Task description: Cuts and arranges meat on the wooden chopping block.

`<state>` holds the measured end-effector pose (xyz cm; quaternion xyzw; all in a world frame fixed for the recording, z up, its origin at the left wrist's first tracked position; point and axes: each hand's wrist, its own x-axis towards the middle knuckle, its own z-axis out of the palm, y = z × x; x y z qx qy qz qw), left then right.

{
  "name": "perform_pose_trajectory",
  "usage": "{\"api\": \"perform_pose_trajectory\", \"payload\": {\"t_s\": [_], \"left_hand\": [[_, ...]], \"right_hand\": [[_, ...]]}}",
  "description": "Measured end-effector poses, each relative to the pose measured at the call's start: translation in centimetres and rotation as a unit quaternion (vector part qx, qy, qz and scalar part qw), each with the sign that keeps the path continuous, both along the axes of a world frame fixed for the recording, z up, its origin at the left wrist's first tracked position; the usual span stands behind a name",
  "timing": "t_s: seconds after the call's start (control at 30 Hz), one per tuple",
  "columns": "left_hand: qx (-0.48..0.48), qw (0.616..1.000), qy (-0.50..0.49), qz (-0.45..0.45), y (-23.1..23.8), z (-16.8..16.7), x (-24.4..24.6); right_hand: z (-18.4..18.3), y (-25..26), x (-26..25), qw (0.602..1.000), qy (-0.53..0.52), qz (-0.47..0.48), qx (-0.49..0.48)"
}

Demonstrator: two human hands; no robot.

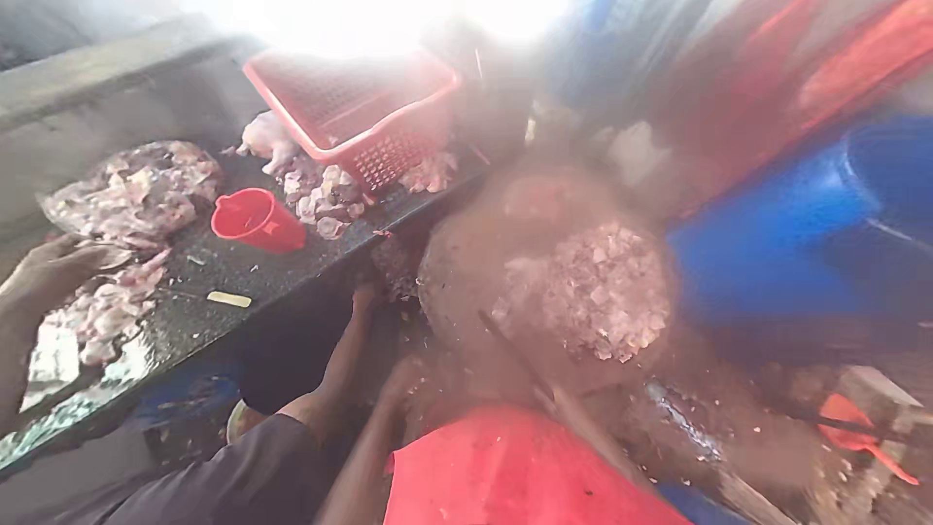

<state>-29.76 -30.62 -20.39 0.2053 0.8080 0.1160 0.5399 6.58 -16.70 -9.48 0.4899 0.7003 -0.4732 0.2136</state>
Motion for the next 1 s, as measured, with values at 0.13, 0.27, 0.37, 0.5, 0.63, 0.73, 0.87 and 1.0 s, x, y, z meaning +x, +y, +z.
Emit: {"api": "perform_pose_trajectory", "payload": {"t_s": [0.13,0.27,0.37,0.5,0.63,0.73,0.87,1.0], "left_hand": [[0.135,0.973,0.171,0.076,3.6,5.7,-4.1],[0.296,0.916,0.263,0.063,10.7,11.4,-5.8],[0.309,0.925,0.21,-0.074,17.0,14.6,-2.1],[0.27,0.925,0.144,-0.224,25.7,13.8,4.2],[0.267,0.887,0.18,-0.332,30.4,11.2,7.7],[0.238,0.836,0.155,-0.469,30.7,13.0,11.0],[0.249,0.765,0.227,-0.548,28.1,14.9,15.3],[0.271,0.78,0.222,-0.519,25.3,21.4,15.5]], "right_hand": [[1.2,0.4,0.1,0.996,0.005,0.085,0.009],[2.5,0.9,0.3,0.988,0.031,0.142,0.05],[4.3,1.7,0.6,0.981,0.084,0.165,0.052],[2.3,2.4,0.3,0.975,0.111,0.18,0.07],[4.0,3.4,-0.7,0.979,0.087,0.185,0.027],[2.7,3.7,0.0,0.971,0.137,0.191,0.039],[2.4,4.2,-0.5,0.978,0.162,0.127,-0.026],[0.3,3.6,-0.3,0.977,0.204,-0.04,-0.056]]}}
